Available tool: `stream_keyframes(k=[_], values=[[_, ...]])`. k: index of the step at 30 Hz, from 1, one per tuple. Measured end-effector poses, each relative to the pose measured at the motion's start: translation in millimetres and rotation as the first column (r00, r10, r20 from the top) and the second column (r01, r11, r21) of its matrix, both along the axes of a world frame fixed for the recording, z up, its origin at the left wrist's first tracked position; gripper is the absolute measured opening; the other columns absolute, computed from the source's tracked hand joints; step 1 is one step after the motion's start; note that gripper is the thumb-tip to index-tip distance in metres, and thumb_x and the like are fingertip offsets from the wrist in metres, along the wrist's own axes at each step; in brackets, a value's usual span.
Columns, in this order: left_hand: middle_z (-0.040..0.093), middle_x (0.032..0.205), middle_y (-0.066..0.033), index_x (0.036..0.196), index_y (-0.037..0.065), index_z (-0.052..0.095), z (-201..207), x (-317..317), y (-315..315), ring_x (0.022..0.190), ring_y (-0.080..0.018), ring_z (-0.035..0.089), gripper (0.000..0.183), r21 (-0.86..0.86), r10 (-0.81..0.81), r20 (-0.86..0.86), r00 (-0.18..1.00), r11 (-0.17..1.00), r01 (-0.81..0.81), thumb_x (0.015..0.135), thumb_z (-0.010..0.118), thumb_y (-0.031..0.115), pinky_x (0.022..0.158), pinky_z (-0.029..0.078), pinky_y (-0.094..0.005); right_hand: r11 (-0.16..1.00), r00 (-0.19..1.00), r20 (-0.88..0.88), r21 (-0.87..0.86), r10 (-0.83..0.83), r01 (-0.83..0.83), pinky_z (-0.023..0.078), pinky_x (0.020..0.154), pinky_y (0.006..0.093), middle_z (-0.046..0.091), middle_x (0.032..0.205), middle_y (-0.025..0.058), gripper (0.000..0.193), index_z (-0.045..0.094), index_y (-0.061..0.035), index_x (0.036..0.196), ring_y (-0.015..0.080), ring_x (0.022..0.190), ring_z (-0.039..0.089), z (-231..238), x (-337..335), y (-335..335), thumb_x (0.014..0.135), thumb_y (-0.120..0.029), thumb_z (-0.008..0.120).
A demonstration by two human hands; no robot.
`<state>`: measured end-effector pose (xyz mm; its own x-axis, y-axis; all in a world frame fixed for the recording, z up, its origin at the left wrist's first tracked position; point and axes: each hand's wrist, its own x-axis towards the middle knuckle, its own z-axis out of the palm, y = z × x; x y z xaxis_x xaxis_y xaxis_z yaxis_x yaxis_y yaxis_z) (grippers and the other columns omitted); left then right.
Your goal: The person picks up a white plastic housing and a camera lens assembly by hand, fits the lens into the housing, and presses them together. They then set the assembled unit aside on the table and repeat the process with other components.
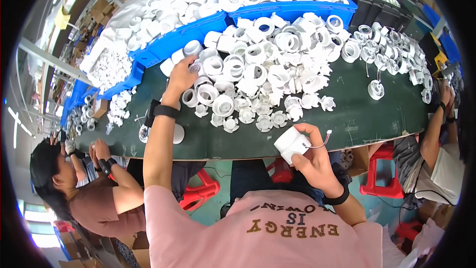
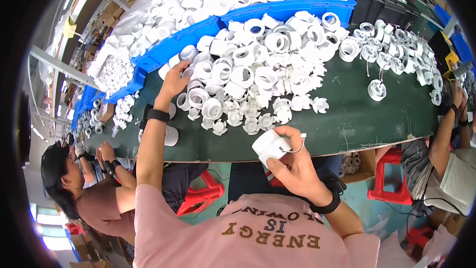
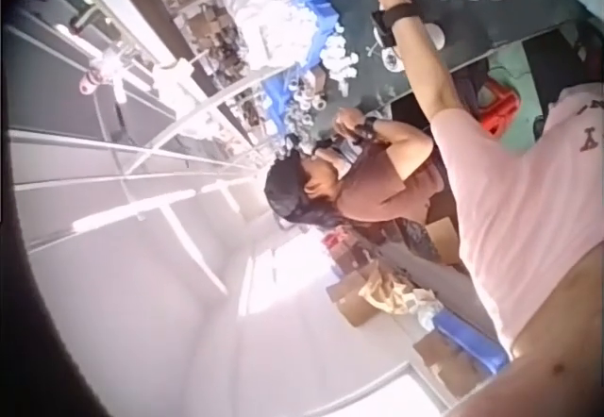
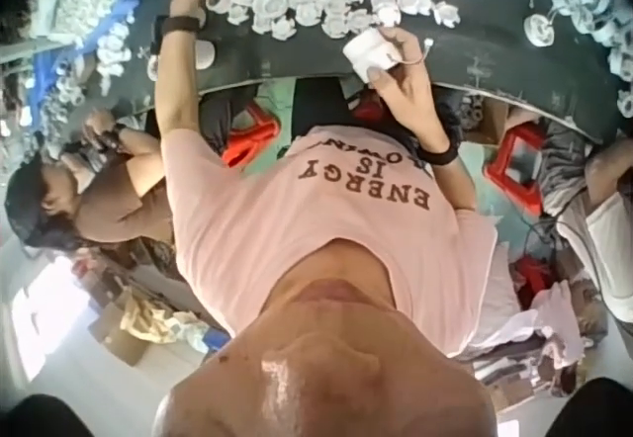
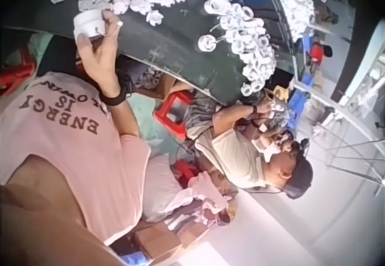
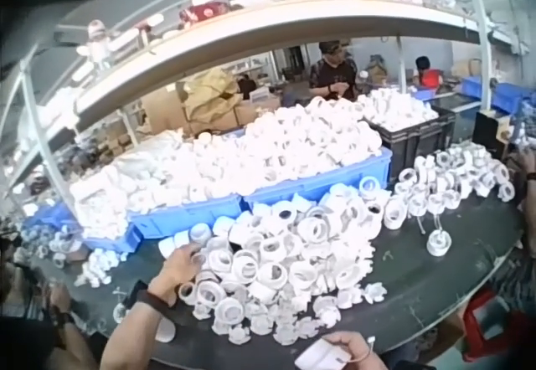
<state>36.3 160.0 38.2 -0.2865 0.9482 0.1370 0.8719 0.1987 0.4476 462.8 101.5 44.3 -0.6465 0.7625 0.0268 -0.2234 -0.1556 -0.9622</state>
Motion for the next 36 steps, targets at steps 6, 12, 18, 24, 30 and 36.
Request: stream_keyframes(k=[6, 12, 18, 24, 30, 36], values=[[0.062, 0.115, -0.0196, 0.118, -0.004, 0.058, -2.8, -18.5, 27.4, 0.106, -0.0286, 0.059, 0.067, -0.221, -0.032, 0.118, 0.992, 0.974, 0.057, 0.065, 0.069, 0.035, 0.091, 0.045, -0.0343, 0.985, 0.996, 0.088, 0.171, -0.022, 0.006, 0.045, 0.083, 0.0270, 0.049, 0.112, 0.0062, 0.057, 0.038, -0.0042, 0.135, 0.0123, 0.098, 0.053, -0.4, -0.7, 8.5, 0.082, 0.009, 0.053], [0.061, 0.115, -0.0219, 0.122, -0.005, 0.054, -8.6, -36.8, 9.9, 0.108, -0.0306, 0.059, 0.071, -0.193, 0.154, 0.156, 0.976, 0.973, -0.122, 0.069, 0.073, 0.039, 0.091, 0.046, -0.0358, 1.000, 1.000, 0.025, 0.003, -0.009, 0.009, 0.044, 0.091, 0.0293, 0.050, 0.118, 0.0107, 0.060, 0.032, -0.0034, 0.137, 0.0159, 0.107, 0.054, -4.9, -6.7, 7.8, 0.083, 0.007, 0.056], [0.057, 0.115, -0.0136, 0.126, -0.004, 0.045, 57.1, 80.4, -48.8, 0.102, -0.0199, 0.058, 0.059, 0.291, -0.131, 0.664, 0.736, 0.952, -0.093, 0.073, 0.065, 0.012, 0.085, 0.047, -0.0313, 0.997, 0.996, -0.044, 0.008, -0.072, 0.072, 0.049, 0.082, 0.0292, 0.056, 0.110, 0.0111, 0.056, 0.035, -0.0003, 0.135, 0.0156, 0.099, 0.058, 0.9, 6.0, 23.1, 0.086, 0.003, 0.062], [0.053, 0.128, -0.0118, 0.139, 0.001, 0.039, 53.8, 214.8, -114.3, 0.120, -0.0241, 0.050, 0.075, 0.306, -0.331, 0.937, 0.109, 0.931, 0.199, 0.071, 0.071, 0.007, 0.104, 0.036, -0.0353, 0.994, 0.989, -0.114, 0.069, 0.097, -0.090, 0.047, 0.092, 0.0338, 0.048, 0.125, 0.0111, 0.063, 0.034, 0.0011, 0.140, 0.0211, 0.112, 0.053, 11.7, -6.5, 15.5, 0.086, -0.007, 0.067], [0.052, 0.119, -0.0120, 0.122, -0.001, 0.050, 25.3, 262.9, -128.8, 0.103, -0.0161, 0.053, 0.045, 0.302, -0.283, 0.906, 0.315, 0.953, -0.009, 0.095, 0.045, 0.034, 0.088, 0.042, -0.0299, 0.900, 0.994, 0.086, 0.424, 0.067, -0.098, 0.051, 0.077, 0.0298, 0.045, 0.114, 0.0121, 0.064, 0.038, 0.0036, 0.137, 0.0187, 0.094, 0.056, 11.1, 0.9, -0.2, 0.084, -0.011, 0.070], [0.055, 0.109, -0.0171, 0.117, -0.006, 0.053, 8.4, 267.5, -129.9, 0.096, -0.0243, 0.054, 0.049, 0.599, -0.465, 0.561, 0.685, 0.799, 0.053, 0.096, 0.043, 0.037, 0.083, 0.044, -0.0345, 0.924, 0.994, 0.076, 0.366, 0.085, -0.107, 0.050, 0.072, 0.0281, 0.046, 0.108, 0.0118, 0.060, 0.039, 0.0039, 0.134, 0.0160, 0.085, 0.057, 9.0, 6.0, -7.9, 0.087, -0.016, 0.068]])
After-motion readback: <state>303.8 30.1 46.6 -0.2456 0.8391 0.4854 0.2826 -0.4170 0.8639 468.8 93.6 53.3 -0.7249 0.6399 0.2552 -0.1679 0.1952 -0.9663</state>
